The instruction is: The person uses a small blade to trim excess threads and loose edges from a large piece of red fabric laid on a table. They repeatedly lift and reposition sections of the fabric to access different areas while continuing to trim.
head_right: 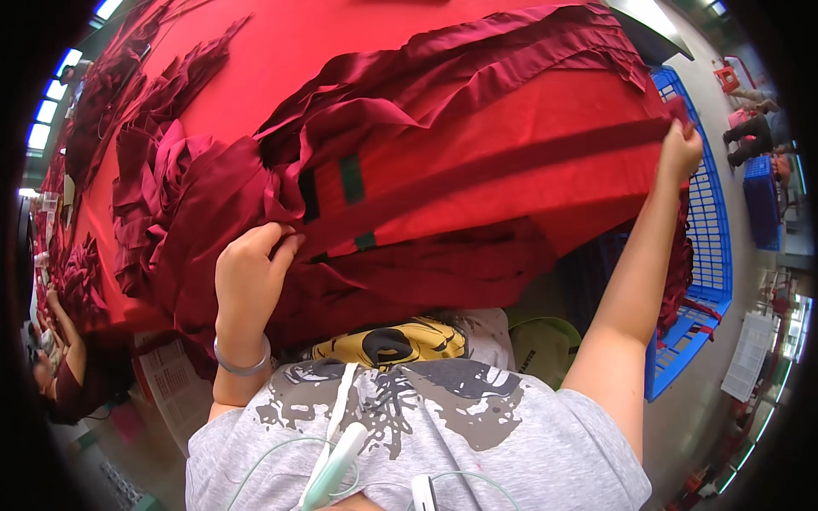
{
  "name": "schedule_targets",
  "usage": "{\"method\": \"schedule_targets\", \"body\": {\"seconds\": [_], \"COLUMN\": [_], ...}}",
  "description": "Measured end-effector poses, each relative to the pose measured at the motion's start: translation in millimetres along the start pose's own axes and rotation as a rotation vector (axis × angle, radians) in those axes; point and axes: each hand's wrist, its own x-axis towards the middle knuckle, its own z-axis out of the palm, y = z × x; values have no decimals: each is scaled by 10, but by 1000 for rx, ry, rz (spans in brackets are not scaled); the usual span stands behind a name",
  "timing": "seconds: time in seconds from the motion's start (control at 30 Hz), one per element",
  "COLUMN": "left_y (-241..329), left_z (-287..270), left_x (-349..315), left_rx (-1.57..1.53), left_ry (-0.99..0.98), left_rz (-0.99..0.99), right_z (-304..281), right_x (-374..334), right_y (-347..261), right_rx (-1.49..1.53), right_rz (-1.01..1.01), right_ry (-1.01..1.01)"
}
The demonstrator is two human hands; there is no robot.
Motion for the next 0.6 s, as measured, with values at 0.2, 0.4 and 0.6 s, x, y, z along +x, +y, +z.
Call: {"method": "schedule_targets", "body": {"seconds": [0.2,0.4,0.6], "left_y": [137,114,137], "left_z": [94,20,180], "left_x": [53,72,10], "left_rx": [268,236,157], "left_ry": [65,-115,32], "left_rz": [99,-10,89], "right_z": [-81,-7,-145], "right_x": [45,223,234], "right_y": [778,1158,1419], "right_rx": [222,652,-249], "right_rz": [75,198,-191], "right_ry": [105,38,-74]}}
